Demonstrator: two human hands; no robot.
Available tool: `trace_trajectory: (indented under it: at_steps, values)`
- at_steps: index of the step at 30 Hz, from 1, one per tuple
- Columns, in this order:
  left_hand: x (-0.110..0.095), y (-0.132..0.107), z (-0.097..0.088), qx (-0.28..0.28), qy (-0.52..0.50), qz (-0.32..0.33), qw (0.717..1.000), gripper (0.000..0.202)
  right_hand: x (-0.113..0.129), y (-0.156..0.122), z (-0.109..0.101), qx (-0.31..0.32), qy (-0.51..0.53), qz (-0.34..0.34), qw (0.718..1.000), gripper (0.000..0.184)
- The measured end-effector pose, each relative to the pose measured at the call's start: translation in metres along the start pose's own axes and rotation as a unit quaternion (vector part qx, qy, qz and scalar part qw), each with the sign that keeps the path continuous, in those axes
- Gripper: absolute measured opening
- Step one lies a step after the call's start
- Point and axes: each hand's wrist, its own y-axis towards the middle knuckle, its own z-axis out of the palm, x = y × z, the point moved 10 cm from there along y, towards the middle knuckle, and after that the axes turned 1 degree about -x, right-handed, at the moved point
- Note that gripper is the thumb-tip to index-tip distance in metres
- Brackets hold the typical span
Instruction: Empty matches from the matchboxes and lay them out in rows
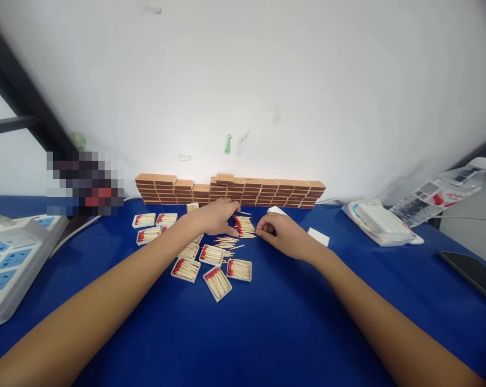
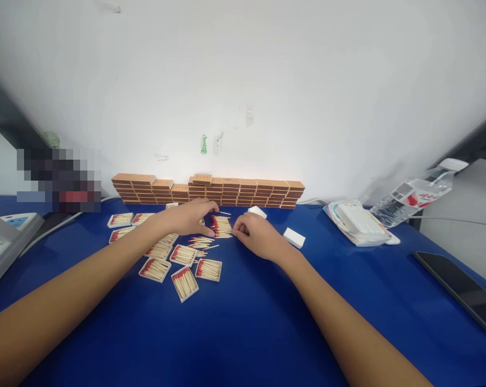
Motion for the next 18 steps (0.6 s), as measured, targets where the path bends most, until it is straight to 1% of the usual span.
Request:
trace_trajectory:
  at_steps: [8, 11, 15, 18]
  values:
    - [-0.006, -0.001, 0.001, -0.008, -0.002, 0.006, 1.000, 0.058, 0.002, -0.002, -0.002, 0.005, 0.029, 0.009, 1.000, 0.012]
    - [-0.004, -0.001, 0.000, -0.010, -0.002, 0.002, 1.000, 0.059, 0.007, -0.004, -0.005, 0.006, 0.028, 0.003, 1.000, 0.007]
    - [-0.002, 0.001, -0.001, -0.014, 0.000, 0.000, 1.000, 0.057, 0.009, -0.005, -0.004, 0.008, 0.018, 0.007, 1.000, 0.015]
    - [-0.003, 0.001, 0.000, -0.013, 0.000, 0.001, 1.000, 0.058, 0.007, -0.004, -0.002, 0.005, 0.002, 0.008, 1.000, 0.015]
